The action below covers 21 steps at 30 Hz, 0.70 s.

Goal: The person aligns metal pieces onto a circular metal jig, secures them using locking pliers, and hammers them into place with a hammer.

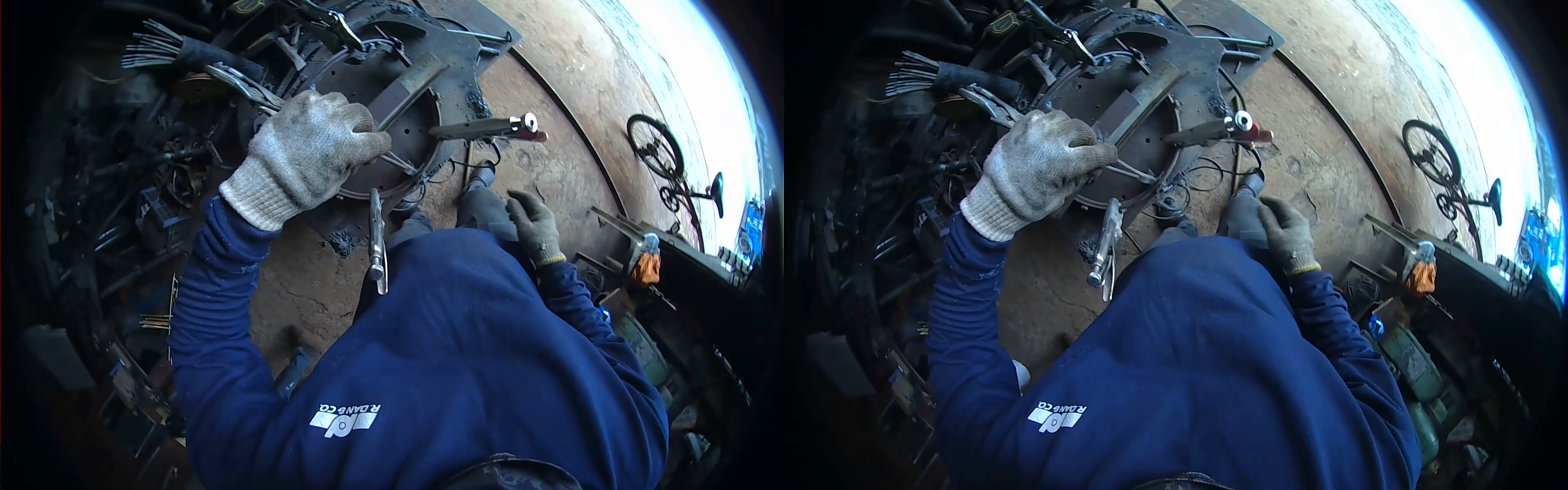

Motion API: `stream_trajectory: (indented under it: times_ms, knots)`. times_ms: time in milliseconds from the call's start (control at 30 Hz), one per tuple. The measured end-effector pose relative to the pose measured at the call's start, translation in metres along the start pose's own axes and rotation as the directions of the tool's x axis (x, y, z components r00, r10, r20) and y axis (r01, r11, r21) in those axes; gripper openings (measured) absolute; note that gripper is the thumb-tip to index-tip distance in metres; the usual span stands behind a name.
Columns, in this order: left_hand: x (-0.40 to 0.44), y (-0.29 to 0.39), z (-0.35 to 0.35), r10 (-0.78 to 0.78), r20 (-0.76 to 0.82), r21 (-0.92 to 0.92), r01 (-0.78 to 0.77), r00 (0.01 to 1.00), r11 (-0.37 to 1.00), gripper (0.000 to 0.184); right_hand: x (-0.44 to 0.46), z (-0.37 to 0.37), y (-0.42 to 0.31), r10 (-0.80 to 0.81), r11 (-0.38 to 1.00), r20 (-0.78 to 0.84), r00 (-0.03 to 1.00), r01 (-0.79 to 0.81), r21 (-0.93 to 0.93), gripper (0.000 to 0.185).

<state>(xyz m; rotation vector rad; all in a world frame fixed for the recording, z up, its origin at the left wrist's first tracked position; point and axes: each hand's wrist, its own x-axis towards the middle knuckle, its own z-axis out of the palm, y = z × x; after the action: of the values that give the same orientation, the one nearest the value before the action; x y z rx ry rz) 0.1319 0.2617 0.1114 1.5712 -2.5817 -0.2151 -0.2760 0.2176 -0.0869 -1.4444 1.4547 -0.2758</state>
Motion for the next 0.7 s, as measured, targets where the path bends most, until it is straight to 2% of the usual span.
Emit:
stream_trajectory:
  times_ms: [67,100,167,300,367,500,633,700]
  knots:
    - [0.003,0.002,0.006,0.049,0.034,0.031,-0.05,0.998,0.998,0.032,-0.025,0.012,-0.053,-0.131,0.989,0.153,0.98,0.119,0.087,0.032]
    - [0.004,0.003,0.01,0.071,0.027,0.053,-0.072,0.997,0.996,0.032,-0.029,0.018,-0.072,-0.127,0.989,0.14,0.982,0.115,0.092,0.032]
    - [0.006,0.004,0.016,0.101,0.027,0.077,-0.103,0.995,0.992,0.031,-0.025,0.031,-0.102,-0.48,0.869,0.232,0.846,0.495,-0.008,0.031]
    - [0.009,0.01,0.029,0.138,0.009,0.121,-0.138,0.99,0.983,0.033,-0.006,0.065,-0.148,-0.51,0.815,0.303,0.805,0.565,-0.13,0.031]
    - [0.01,0.012,0.031,0.144,0.011,0.153,-0.144,0.99,0.978,0.03,0.002,0.077,-0.155,-0.586,0.705,0.302,0.752,0.657,-0.269,0.029]
    - [0.015,0.017,0.033,0.133,0.063,0.18,-0.142,0.989,0.973,0.028,0.008,0.09,-0.143,-0.649,0.664,0.23,0.725,0.687,-0.295,0.028]
    - [0.013,0.015,0.044,0.14,0.006,0.164,-0.139,0.99,0.977,0.028,0.004,0.082,-0.144,-0.691,0.6,0.237,0.683,0.725,-0.339,0.029]
    - [0.013,0.016,0.046,0.133,-0.005,0.167,-0.13,0.991,0.977,0.028,0.006,0.079,-0.132,-0.565,0.824,0.138,0.813,0.565,0.046,0.034]
